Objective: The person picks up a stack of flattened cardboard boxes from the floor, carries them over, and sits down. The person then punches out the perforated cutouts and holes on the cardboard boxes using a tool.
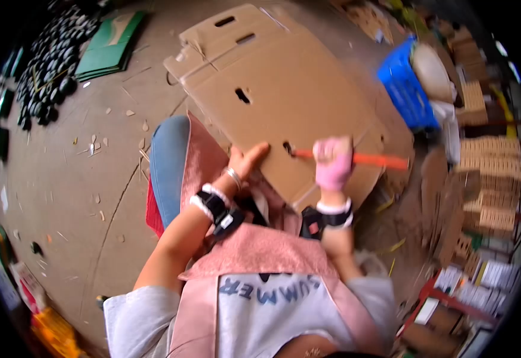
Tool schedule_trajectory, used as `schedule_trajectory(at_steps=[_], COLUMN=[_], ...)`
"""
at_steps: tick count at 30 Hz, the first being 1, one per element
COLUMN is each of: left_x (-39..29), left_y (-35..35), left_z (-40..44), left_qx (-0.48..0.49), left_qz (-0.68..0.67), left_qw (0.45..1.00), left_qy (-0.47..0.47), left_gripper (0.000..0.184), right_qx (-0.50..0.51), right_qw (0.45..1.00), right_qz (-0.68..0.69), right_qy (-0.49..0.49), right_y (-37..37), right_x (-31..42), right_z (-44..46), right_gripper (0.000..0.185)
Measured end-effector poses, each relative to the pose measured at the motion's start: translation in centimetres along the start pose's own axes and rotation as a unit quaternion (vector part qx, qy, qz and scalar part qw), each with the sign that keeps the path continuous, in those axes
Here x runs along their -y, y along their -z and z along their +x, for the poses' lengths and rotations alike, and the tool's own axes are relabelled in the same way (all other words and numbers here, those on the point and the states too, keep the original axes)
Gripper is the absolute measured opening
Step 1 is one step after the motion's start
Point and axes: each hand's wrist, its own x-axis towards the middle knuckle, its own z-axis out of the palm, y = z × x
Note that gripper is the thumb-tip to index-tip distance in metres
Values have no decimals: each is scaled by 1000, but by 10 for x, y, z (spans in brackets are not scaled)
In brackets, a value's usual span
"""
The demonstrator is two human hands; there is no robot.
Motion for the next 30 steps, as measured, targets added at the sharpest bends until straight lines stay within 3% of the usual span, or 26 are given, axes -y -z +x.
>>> schedule_trajectory(at_steps=[1, 2, 3, 4, 5, 6, 7, 9, 10, 12, 13, 14, 15, 16, 19, 20, 21, 23, 24, 27, 30], left_x=[9, 7, 5, -2, -11, -17, -20, -19, -17, 6, 3, 8, 12, 20, -1, 2, 9, -30, -10, -29, -38], left_y=[-10, -13, -13, -12, -11, -11, -15, -19, -18, -13, -11, -14, -8, -6, -6, -7, -5, -10, 8, 20, 36], left_z=[-9, -9, -8, -11, -16, -20, -25, -25, -24, -9, -9, -5, -11, -24, -2, 0, -6, -32, -17, -35, -26], left_qx=[-14, 18, 47, 43, 39, 31, 23, 27, 40, 41, 79, 38, 1, 34, 74, 62, 56, 24, 81, 15, 74], left_qz=[9, 3, -4, 7, 20, 7, -11, -44, -59, -77, -60, -70, -61, -46, -43, -42, -35, -2, 17, -29, -45], left_qw=[999, 1000, 998, 999, 999, 999, 999, 998, 997, 996, 994, 997, 997, 997, 996, 997, 998, 993, 995, 995, 988], left_qy=[51, 11, -32, -5, 23, 29, 37, 38, 32, -6, -48, -6, 50, 59, -9, -15, -11, 114, 47, 90, 128], left_gripper=[51, 50, 49, 55, 62, 62, 62, 62, 62, 63, 61, 61, 61, 62, 65, 67, 69, 74, 78, 39, 35], right_qx=[-10, 13, 45, 60, 98, 213, 220, 308, 109, -62, -22, -12, -16, -28, 0, -14, -41, 51, 51, 45, 16], right_qw=[999, 998, 995, 985, 979, 945, 922, 929, 954, 968, 986, 975, 972, 964, 994, 993, 989, 994, 995, 999, 998], right_qz=[-35, -54, -60, -97, -55, 1, 2, -73, -190, -228, -155, -223, -232, -256, -87, -110, -136, -70, -64, -4, -31], right_qy=[-6, 1, 65, 130, 170, 247, 319, 191, 202, 79, -49, -5, -33, -59, -73, -49, -28, -62, -60, 6, -44], right_y=[-6, -18, -32, -49, -59, -64, -81, -84, -76, -23, 1, -7, -10, -5, -8, -14, -33, -11, -8, -5, -10], right_x=[21, 35, 54, 81, 109, 135, 151, 175, 144, 20, -25, -20, -24, -16, 1, 16, 42, 66, 73, 60, 32], right_z=[3, 26, 39, 51, 61, 72, 74, 64, 47, -4, -14, -13, -21, -26, 9, 17, 26, 40, 40, 26, 14], right_gripper=[41, 40, 39, 37, 38, 36, 35, 33, 33, 38, 42, 45, 46, 46, 48, 46, 45, 49, 49, 49, 48])
